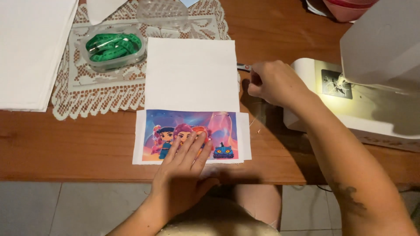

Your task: The person places a printed image of cartoon characters onto a piece of white fabric on a wooden table. They then open a container of green pins and use them to secure the image to the fabric, pinning the corners and edges.

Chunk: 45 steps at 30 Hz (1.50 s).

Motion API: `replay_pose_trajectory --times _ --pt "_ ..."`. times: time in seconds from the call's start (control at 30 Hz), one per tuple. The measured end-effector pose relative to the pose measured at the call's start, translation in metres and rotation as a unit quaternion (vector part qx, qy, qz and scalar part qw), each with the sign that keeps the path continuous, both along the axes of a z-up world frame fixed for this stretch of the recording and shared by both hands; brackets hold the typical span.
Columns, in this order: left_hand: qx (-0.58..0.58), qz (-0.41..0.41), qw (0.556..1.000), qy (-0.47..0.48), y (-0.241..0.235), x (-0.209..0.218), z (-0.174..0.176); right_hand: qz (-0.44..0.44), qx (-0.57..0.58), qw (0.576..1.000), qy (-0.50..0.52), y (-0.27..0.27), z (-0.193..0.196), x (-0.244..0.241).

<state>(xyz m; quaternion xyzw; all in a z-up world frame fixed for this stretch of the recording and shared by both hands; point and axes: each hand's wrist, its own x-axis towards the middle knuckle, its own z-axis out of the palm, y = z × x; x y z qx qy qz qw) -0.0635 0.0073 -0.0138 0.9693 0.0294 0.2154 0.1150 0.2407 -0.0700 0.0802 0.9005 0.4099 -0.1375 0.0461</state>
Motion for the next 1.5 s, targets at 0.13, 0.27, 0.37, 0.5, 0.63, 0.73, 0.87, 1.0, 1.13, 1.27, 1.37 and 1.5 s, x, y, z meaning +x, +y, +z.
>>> replay_pose_trajectory --times 0.13,0.27,0.37,0.5,0.63,0.73,0.87,1.0,1.13,1.27,1.37,1.5 --pt "-0.089 -0.022 0.995 -0.031 0.002 -0.003 0.007 0.089 0.288 0.939 0.163 -0.027 0.003 -0.038" --pt "-0.149 -0.047 0.988 -0.001 0.006 -0.005 0.008 0.177 0.358 0.871 0.287 -0.035 0.001 -0.071" --pt "-0.146 -0.059 0.987 -0.021 0.007 -0.004 0.008 0.160 0.353 0.860 0.331 -0.033 -0.027 -0.076" --pt "-0.167 -0.061 0.984 -0.007 0.006 -0.002 0.011 0.069 0.311 0.836 0.447 -0.038 -0.053 -0.080" --pt "-0.147 -0.066 0.987 -0.017 0.007 -0.002 0.007 0.187 0.334 0.852 0.357 -0.041 -0.061 -0.084" --pt "-0.156 -0.075 0.985 -0.013 0.007 -0.001 0.008 0.212 0.340 0.868 0.294 -0.043 -0.068 -0.086" --pt "-0.169 -0.090 0.981 -0.039 0.009 0.001 0.010 0.236 0.351 0.877 0.229 -0.043 -0.072 -0.089" --pt "-0.169 -0.091 0.981 -0.021 0.010 -0.001 0.011 0.242 0.362 0.872 0.222 -0.042 -0.071 -0.090" --pt "-0.147 -0.089 0.985 -0.015 0.009 0.000 0.003 0.225 0.335 0.889 0.216 -0.045 -0.074 -0.088" --pt "-0.139 -0.081 0.987 -0.013 0.008 -0.001 0.003 0.224 0.323 0.892 0.222 -0.046 -0.073 -0.087" --pt "-0.145 -0.070 0.987 -0.005 0.007 0.000 0.007 0.222 0.337 0.886 0.229 -0.046 -0.067 -0.085" --pt "-0.140 -0.070 0.988 -0.021 0.005 0.000 0.008 0.141 0.425 0.867 0.219 -0.049 -0.050 -0.075"
